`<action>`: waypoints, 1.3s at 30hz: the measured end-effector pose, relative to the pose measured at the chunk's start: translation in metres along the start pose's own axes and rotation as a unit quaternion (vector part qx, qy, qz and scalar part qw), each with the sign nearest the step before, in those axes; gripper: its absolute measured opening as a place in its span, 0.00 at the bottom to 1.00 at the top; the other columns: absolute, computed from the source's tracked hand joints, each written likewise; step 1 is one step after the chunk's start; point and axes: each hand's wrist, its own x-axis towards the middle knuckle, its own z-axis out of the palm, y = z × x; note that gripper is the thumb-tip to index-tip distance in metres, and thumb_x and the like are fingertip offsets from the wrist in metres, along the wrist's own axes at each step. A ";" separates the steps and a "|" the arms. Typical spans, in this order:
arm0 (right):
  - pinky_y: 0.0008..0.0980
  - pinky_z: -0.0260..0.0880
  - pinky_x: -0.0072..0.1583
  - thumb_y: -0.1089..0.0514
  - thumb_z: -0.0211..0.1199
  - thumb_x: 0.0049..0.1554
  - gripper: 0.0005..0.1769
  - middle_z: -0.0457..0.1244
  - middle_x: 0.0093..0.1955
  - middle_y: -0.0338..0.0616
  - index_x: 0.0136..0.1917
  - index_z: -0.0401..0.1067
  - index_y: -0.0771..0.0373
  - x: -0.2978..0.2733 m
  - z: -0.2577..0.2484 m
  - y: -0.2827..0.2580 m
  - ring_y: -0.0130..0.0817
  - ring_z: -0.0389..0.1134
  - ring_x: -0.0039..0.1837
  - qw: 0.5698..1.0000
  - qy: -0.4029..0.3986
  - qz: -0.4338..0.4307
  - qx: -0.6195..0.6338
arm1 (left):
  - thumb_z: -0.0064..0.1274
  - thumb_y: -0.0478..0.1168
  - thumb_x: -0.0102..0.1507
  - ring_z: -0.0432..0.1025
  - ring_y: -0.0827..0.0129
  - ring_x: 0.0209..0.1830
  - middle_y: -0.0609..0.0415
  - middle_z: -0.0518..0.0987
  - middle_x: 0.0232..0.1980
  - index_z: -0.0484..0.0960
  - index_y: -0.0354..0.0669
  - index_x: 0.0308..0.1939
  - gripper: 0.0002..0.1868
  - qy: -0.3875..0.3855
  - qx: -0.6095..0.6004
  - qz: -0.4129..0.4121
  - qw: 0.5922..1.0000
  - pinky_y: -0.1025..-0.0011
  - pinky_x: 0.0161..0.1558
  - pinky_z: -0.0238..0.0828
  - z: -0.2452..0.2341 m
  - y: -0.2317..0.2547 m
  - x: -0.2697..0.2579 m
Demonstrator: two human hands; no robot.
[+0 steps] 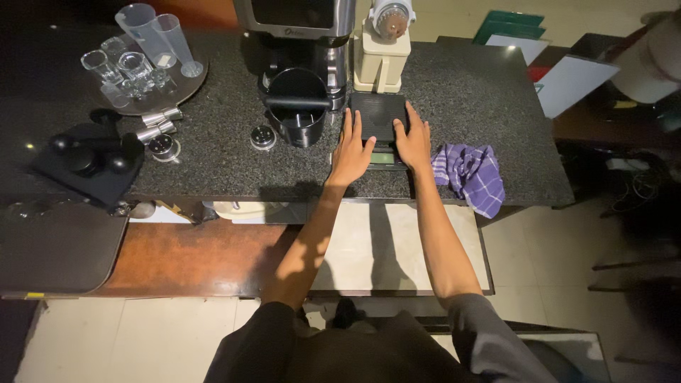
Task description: The person wipes a black rubber mat with a purple cloth, then wipes a metal portafilter basket. The person places the mat on a digital scale and continues wiping the portafilter basket.
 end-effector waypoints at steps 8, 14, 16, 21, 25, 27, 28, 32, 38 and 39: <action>0.49 0.38 0.80 0.50 0.54 0.63 0.32 0.61 0.73 0.54 0.79 0.57 0.59 0.003 0.000 0.005 0.51 0.61 0.75 1.000 -0.008 -0.004 0.004 | 0.50 0.46 0.69 0.49 0.37 0.80 0.33 0.37 0.83 0.45 0.28 0.78 0.43 0.012 0.027 0.031 0.999 0.52 0.68 0.64 0.007 -0.008 0.002; 0.48 0.38 0.80 0.49 0.54 0.65 0.33 0.61 0.74 0.56 0.80 0.56 0.57 -0.001 -0.002 0.007 0.59 0.57 0.75 1.000 -0.015 -0.008 -0.016 | 0.50 0.46 0.69 0.51 0.39 0.80 0.34 0.40 0.83 0.46 0.28 0.79 0.43 0.022 0.031 0.030 0.999 0.52 0.68 0.65 0.011 -0.010 0.001; 0.47 0.38 0.81 0.48 0.53 0.65 0.33 0.61 0.73 0.55 0.80 0.56 0.56 -0.001 -0.003 0.003 0.58 0.58 0.75 1.000 -0.015 0.000 -0.017 | 0.50 0.47 0.69 0.52 0.40 0.79 0.35 0.41 0.83 0.47 0.29 0.79 0.42 0.024 0.024 0.031 0.999 0.53 0.67 0.67 0.007 -0.008 0.000; 0.47 0.38 0.78 0.48 0.53 0.64 0.32 0.60 0.75 0.55 0.79 0.57 0.56 -0.004 -0.004 -0.004 0.62 0.53 0.76 1.000 -0.010 0.007 -0.018 | 0.49 0.47 0.68 0.53 0.41 0.79 0.37 0.41 0.83 0.47 0.31 0.78 0.42 -0.004 -0.014 0.002 1.000 0.56 0.63 0.70 0.002 -0.005 0.001; 0.45 0.37 0.81 0.46 0.51 0.64 0.33 0.60 0.75 0.53 0.80 0.56 0.55 -0.004 -0.004 -0.001 0.55 0.57 0.77 0.999 -0.023 0.023 0.008 | 0.52 0.47 0.68 0.54 0.40 0.78 0.37 0.42 0.84 0.47 0.32 0.79 0.44 0.013 -0.011 0.015 1.000 0.55 0.66 0.67 0.003 -0.009 0.001; 0.45 0.37 0.80 0.46 0.51 0.65 0.32 0.59 0.75 0.54 0.79 0.58 0.55 0.000 -0.001 0.008 0.59 0.52 0.78 0.999 -0.019 0.029 0.012 | 0.52 0.47 0.67 0.56 0.41 0.78 0.39 0.43 0.84 0.46 0.33 0.79 0.45 0.019 -0.031 0.011 0.999 0.56 0.67 0.68 0.005 -0.011 0.002; 0.46 0.38 0.79 0.46 0.51 0.66 0.31 0.58 0.76 0.55 0.79 0.58 0.57 0.002 0.001 0.015 0.60 0.52 0.78 1.000 -0.012 0.011 0.015 | 0.52 0.47 0.67 0.55 0.41 0.78 0.38 0.43 0.84 0.45 0.33 0.79 0.45 0.023 -0.035 0.013 0.999 0.55 0.68 0.66 0.008 -0.012 0.001; 0.43 0.52 0.74 0.49 0.49 0.69 0.28 0.61 0.73 0.57 0.78 0.59 0.62 0.007 0.003 0.038 0.54 0.59 0.75 0.997 0.016 -0.010 0.076 | 0.52 0.45 0.67 0.53 0.41 0.79 0.38 0.43 0.84 0.42 0.34 0.80 0.46 0.025 -0.045 0.009 0.999 0.55 0.69 0.64 0.010 -0.016 0.003; 0.33 0.68 0.64 0.59 0.47 0.66 0.21 0.73 0.52 0.48 0.69 0.69 0.65 0.009 -0.002 0.060 0.38 0.73 0.60 0.981 0.081 0.009 0.175 | 0.51 0.44 0.68 0.52 0.42 0.80 0.39 0.43 0.84 0.42 0.34 0.80 0.45 0.033 -0.054 0.015 0.998 0.55 0.72 0.60 0.012 -0.020 0.004; 0.31 0.69 0.64 0.61 0.47 0.66 0.20 0.73 0.50 0.46 0.67 0.69 0.65 0.008 -0.002 0.061 0.35 0.73 0.59 0.979 0.087 -0.001 0.186 | 0.52 0.44 0.68 0.51 0.42 0.81 0.39 0.43 0.84 0.42 0.34 0.80 0.45 0.038 -0.051 0.021 0.998 0.55 0.73 0.59 0.012 -0.020 0.003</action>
